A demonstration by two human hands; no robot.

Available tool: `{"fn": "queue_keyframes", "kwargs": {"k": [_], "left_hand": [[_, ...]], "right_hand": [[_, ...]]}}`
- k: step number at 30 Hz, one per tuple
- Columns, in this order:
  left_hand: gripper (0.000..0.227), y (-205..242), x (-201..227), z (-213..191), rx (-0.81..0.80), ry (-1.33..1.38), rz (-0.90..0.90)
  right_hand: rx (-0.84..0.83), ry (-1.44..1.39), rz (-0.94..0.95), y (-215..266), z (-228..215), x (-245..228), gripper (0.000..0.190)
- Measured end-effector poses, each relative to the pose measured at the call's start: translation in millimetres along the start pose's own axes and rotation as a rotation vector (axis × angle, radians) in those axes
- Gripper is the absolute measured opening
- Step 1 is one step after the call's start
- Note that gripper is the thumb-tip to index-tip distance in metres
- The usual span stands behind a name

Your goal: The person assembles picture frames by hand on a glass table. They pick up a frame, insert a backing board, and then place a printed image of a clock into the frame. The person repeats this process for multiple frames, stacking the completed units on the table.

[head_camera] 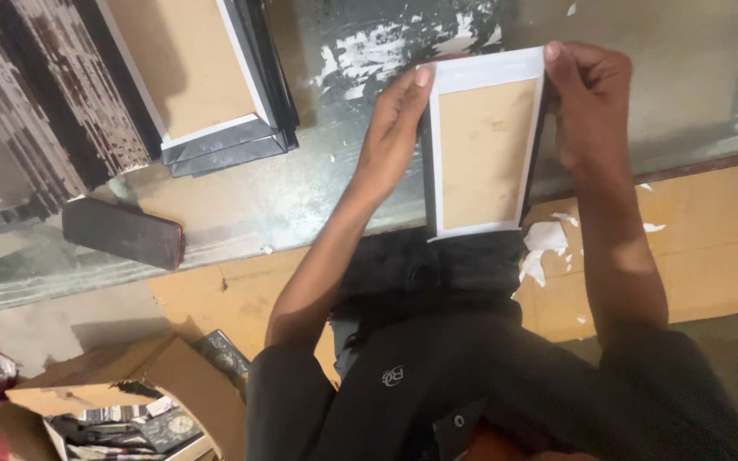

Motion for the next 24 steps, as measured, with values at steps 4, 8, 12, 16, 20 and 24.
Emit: {"fn": "queue_keyframes", "kwargs": {"k": [4,8,12,16,20,24], "left_hand": [[0.046,7.4,-12.8,-2.7,0.156,0.018,-0.016],[0.041,7.0,-15.4,-4.6,0.262,-0.002,-0.034],[0.031,5.9,-15.6,-6.1,0.254,0.113,0.002],[0.019,-0.6,-18.7,-14.2,0.225,0.146,-0.046],[0.017,-14.5,3.2,-18.8,0.068,0.009,0.159],[0.025,-16.3,24.9,-26.4,-0.002,-0.844,0.305]], "right_hand": [[-0.034,0.021,-0.012,-0.7,-9.5,12.5,0.011],[-0.028,0.016,-0.001,-5.4,-19.2,25.6,0.014],[-0.121,0.005,0.025,-5.9,-14.2,16.1,0.01],[-0.201,0.055,0.017,-7.3,3.3,-12.6,0.022],[-0.269,0.202,-0.155,-12.1,7.3,-29.2,0.026],[-0.316,0.618,-0.587,-9.3,15.7,-26.6,0.021]]}}
Point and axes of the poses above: each hand's wrist, its own y-axis away from the middle knuckle, its own z-axis out of the palm, x = y × z, the point moved 6 cm from there along -y, towards the middle knuckle, and after that the axes turned 1 degree about y, right-handed, at the moved point
